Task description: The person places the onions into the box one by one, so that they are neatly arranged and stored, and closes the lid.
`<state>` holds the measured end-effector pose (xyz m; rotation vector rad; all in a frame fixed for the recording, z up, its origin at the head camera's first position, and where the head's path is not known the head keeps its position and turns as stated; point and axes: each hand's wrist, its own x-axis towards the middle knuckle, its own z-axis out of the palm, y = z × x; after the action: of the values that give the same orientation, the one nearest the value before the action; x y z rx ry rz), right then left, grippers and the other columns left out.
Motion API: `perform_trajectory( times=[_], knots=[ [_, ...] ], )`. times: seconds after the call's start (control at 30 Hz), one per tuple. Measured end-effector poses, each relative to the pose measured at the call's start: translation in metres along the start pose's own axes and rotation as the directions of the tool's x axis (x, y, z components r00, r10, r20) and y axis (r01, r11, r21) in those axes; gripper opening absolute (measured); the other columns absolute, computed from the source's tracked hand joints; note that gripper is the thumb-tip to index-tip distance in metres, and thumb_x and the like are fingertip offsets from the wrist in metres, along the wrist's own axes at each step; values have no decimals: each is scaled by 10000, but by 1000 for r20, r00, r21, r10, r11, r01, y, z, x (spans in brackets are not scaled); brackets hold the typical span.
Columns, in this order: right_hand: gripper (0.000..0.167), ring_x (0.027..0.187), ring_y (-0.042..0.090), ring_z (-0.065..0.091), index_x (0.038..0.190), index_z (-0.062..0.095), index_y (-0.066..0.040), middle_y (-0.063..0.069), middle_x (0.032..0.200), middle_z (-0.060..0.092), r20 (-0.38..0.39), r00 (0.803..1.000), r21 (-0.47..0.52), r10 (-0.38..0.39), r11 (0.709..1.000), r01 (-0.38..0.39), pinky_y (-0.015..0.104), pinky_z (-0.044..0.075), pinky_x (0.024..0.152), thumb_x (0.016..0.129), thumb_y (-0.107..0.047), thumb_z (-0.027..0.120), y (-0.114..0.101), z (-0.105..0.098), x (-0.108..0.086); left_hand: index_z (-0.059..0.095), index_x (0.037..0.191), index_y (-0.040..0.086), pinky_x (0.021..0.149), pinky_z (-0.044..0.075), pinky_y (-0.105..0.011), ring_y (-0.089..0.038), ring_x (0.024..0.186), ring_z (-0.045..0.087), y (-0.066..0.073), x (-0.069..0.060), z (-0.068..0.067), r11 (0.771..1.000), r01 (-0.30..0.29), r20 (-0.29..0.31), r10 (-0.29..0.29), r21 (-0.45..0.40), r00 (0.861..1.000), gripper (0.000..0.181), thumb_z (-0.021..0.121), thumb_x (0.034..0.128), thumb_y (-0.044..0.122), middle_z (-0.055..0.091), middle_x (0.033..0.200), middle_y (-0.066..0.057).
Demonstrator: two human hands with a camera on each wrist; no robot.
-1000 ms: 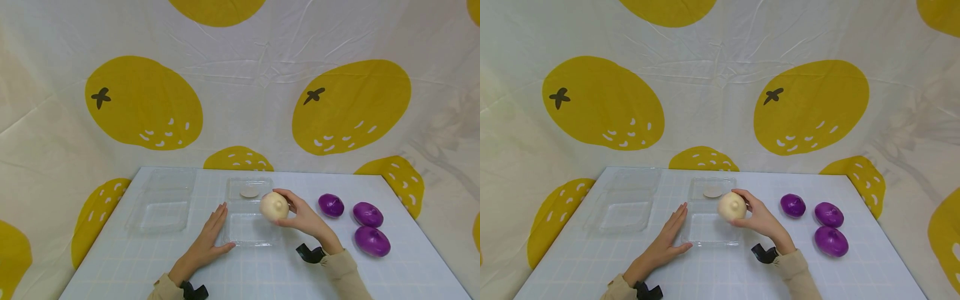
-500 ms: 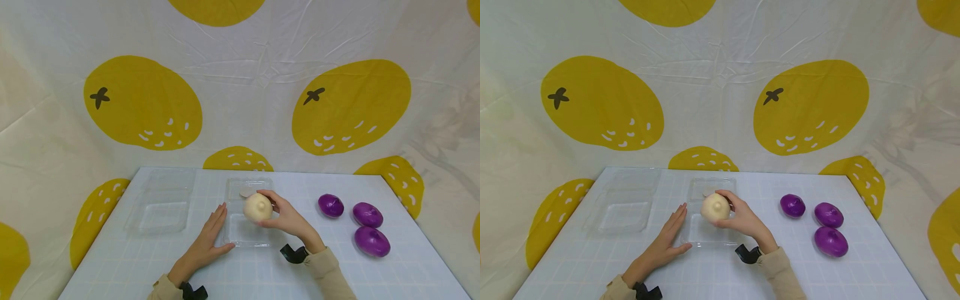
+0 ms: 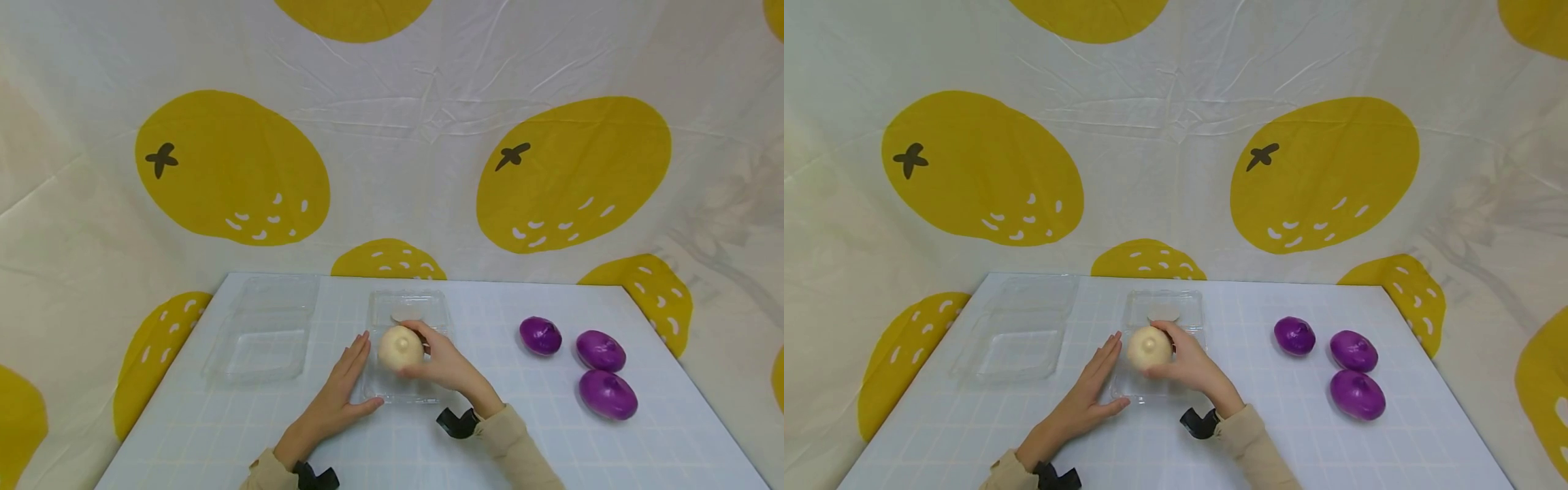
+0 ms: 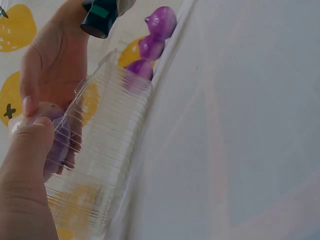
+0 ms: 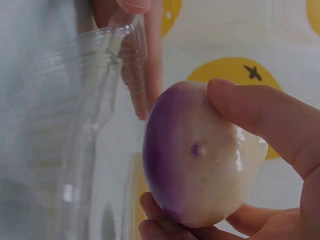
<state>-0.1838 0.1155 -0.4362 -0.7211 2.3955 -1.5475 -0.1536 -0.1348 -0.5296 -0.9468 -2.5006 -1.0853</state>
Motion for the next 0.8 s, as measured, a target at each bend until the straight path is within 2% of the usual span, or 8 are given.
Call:
perform_trajectory(
  times=[0.3,0.5,0.8],
  knots=[
    [780,1141,282,581,1410,471,-3,135,1340,571,-17,1000,-41,22,999,-23,474,493,955,753,-201,842,11,16,2,225,1554,-24,1215,40,-286,-356,1496,156,-1,0,1,1000,-18,-15,18,-7,1000,964,701,892,491,173,1637,-161],
    [763,1065,284,618,1376,465,1,161,1272,606,-56,996,-92,62,993,-67,431,522,865,748,-196,851,11,26,2,230,1550,-31,1215,50,-289,-349,1497,157,-2,0,1,1000,-26,-21,26,-4,999,958,690,898,500,176,1636,-162],
    [722,1019,265,619,1298,457,-14,163,1234,618,-110,989,-139,99,984,-114,437,522,838,735,-199,868,15,35,3,236,1549,-29,1216,52,-299,-341,1500,153,-2,0,2,1000,-24,-22,24,-5,999,953,681,901,509,178,1635,-162]
  ],
)
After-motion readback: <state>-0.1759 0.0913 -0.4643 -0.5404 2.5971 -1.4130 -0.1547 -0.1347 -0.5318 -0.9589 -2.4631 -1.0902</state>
